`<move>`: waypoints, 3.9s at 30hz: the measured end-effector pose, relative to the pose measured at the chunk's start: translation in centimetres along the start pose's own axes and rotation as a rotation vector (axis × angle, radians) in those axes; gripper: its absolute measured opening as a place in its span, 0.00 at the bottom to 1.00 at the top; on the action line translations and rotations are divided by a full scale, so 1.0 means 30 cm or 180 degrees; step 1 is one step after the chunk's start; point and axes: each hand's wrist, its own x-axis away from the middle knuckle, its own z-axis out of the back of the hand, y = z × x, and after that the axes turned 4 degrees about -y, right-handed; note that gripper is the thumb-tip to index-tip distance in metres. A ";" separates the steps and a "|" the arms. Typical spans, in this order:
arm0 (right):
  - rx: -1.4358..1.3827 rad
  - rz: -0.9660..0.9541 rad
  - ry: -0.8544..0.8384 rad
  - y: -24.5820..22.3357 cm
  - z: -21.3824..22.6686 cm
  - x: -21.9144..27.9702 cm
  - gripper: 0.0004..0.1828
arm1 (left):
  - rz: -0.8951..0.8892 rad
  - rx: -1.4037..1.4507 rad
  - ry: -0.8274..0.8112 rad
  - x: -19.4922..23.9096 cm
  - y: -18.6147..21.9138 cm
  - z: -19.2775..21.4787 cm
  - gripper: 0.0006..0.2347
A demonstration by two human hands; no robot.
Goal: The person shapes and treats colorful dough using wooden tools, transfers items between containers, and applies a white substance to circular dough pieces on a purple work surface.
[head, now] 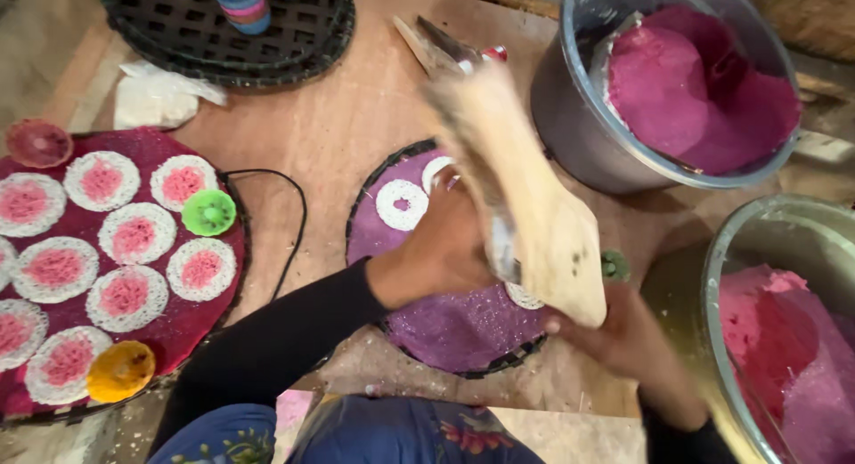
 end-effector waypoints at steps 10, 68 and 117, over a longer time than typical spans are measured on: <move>0.1031 0.3273 0.1748 -0.422 0.067 -0.400 0.32 | -0.0791 0.1145 -0.0431 0.027 0.048 0.139 0.15; 0.3928 -0.1233 0.0191 0.328 0.762 -0.825 0.12 | -0.1381 -0.0717 0.2294 0.100 -0.122 0.116 0.20; 0.1627 -0.0360 0.1433 -0.050 0.678 -0.275 0.17 | 0.0895 0.0701 0.2157 -0.086 -0.031 0.108 0.19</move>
